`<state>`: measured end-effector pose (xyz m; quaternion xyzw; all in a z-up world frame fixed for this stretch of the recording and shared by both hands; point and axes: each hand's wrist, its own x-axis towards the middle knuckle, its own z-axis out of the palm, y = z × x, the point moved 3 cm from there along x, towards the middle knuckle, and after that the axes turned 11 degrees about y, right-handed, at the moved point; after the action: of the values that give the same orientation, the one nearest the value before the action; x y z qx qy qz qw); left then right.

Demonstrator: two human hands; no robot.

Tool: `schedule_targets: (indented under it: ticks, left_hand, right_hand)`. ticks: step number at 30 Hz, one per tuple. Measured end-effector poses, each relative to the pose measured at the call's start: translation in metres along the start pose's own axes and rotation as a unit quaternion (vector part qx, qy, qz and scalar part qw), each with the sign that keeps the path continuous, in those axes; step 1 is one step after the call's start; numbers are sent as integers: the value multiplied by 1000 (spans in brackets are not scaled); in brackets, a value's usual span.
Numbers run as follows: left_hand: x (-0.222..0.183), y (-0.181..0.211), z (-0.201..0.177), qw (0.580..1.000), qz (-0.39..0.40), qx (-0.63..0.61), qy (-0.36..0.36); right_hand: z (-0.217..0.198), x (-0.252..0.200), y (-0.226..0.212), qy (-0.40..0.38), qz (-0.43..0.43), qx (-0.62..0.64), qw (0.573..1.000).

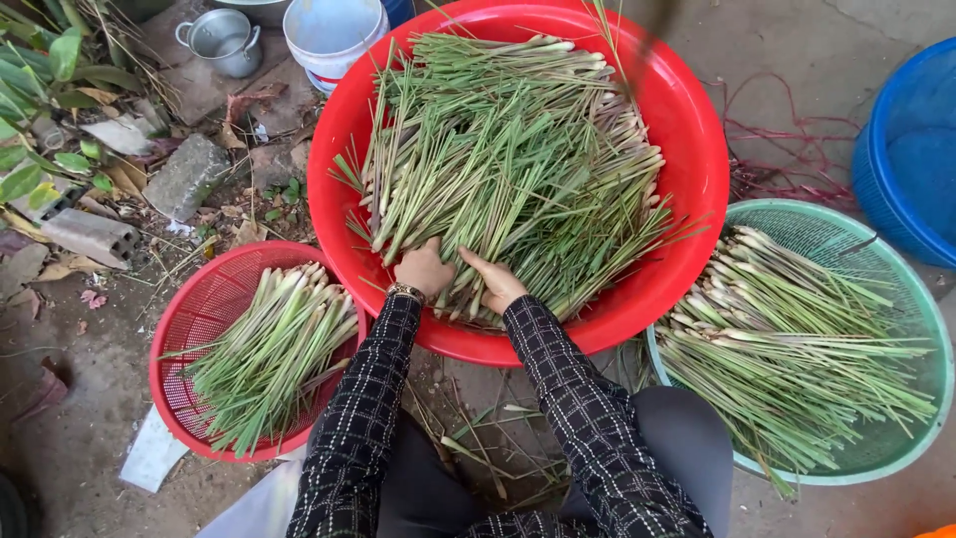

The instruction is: The person is preparing lemongrass by sorting stalks, trimming the root ends with a knife, and organizing them into different colored basins and baskets.

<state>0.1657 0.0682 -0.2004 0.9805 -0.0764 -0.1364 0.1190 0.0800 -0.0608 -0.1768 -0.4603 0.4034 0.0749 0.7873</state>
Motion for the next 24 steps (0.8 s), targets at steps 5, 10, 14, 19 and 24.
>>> schedule_targets:
  ticks: [5, 10, 14, 19, 24]
  left_hand:
    - [-14, 24, -14, 997, -44, 46, 37]
    - [-88, 67, -41, 944, 70, -9, 321]
    - [-115, 90, -55, 934, 95, -95, 331]
    - [-159, 98, -90, 904, 122, -103, 397]
    - [-191, 90, -137, 902, 207, -194, 327]
  right_hand:
    - [8, -34, -23, -2, -40, -72, 997]
    - [3, -36, -24, -54, -93, -105, 989]
    - [-20, -30, -32, -107, -23, 47, 993]
    - [-54, 24, -16, -154, 8, 79, 985]
    - [-62, -8, -25, -184, -35, 174, 967]
